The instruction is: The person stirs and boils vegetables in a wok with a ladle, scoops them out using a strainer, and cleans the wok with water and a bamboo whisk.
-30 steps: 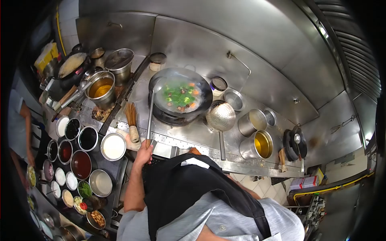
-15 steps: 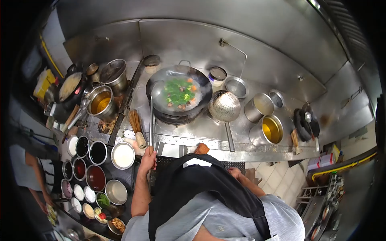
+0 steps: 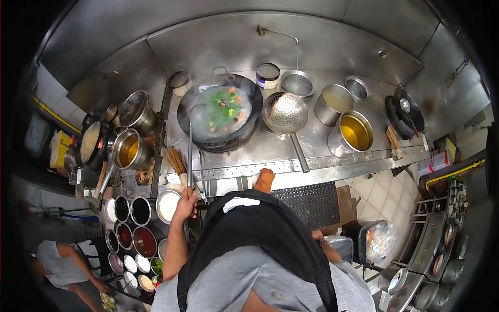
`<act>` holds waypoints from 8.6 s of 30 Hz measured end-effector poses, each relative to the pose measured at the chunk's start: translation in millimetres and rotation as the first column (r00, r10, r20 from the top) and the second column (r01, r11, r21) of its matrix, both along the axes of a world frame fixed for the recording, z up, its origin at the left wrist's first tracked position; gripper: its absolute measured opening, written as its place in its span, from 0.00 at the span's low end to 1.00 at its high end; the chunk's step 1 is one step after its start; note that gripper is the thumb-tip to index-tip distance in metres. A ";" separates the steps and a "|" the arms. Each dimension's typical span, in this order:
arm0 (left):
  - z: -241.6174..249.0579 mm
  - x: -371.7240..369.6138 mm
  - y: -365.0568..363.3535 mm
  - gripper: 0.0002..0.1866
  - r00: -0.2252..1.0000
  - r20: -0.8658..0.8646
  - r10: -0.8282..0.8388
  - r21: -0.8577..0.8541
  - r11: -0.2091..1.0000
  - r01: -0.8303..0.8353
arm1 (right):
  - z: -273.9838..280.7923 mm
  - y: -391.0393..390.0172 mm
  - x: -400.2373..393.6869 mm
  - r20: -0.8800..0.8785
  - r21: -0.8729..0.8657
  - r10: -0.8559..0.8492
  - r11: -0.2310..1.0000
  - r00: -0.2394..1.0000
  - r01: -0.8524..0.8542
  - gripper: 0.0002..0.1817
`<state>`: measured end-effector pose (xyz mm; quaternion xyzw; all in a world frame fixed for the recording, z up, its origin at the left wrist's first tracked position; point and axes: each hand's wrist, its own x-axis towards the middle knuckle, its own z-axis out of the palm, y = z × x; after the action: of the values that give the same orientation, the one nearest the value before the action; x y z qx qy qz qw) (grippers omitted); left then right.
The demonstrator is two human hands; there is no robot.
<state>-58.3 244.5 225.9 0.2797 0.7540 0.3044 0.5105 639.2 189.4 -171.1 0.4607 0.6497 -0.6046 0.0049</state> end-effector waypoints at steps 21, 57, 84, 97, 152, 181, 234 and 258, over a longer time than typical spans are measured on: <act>-9.9 -8.5 -15.0 0.20 0.992 0.125 0.033 0.066 0.997 -0.042 | 182.3 110.0 -95.7 0.362 -0.268 -0.585 0.681 0.726 0.682 0.18; -38.5 5.9 -15.8 0.22 0.925 0.347 0.153 0.106 0.974 -0.201 | 117.9 139.4 -114.9 0.192 -0.192 -0.393 0.884 0.899 0.427 0.17; -18.2 0.1 52.1 0.09 0.938 -0.073 0.338 0.366 0.884 -0.290 | 191.5 103.3 -119.1 0.305 -0.095 -0.413 0.883 0.858 0.459 0.11; 19.1 6.1 125.5 0.10 0.972 0.028 0.234 0.203 0.950 -0.235 | 108.7 66.6 -86.0 0.131 -0.180 -0.472 0.854 0.872 0.489 0.12; -80.5 51.1 15.8 0.12 0.950 -0.311 0.021 0.325 0.942 0.086 | 148.2 81.8 -112.7 0.314 -0.140 -0.384 0.886 0.868 0.443 0.16; -76.7 37.0 14.1 0.14 0.980 -0.191 -0.048 0.259 0.961 0.098 | 140.8 91.5 -136.7 0.269 -0.136 -0.433 0.867 0.860 0.479 0.16; -77.6 36.2 15.6 0.12 1.000 -0.012 -0.001 0.230 0.973 0.004 | 170.9 91.8 -146.2 0.328 -0.195 -0.496 0.797 0.804 0.571 0.13; -50.3 38.6 16.9 0.12 0.999 0.032 0.017 0.123 0.992 -0.021 | 106.5 71.8 -113.4 0.202 -0.111 -0.345 0.922 0.917 0.371 0.14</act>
<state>-19.7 261.4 175.7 0.2986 0.7284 0.3595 0.5011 525.8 261.2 -64.7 0.6227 0.5048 -0.5977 -0.0138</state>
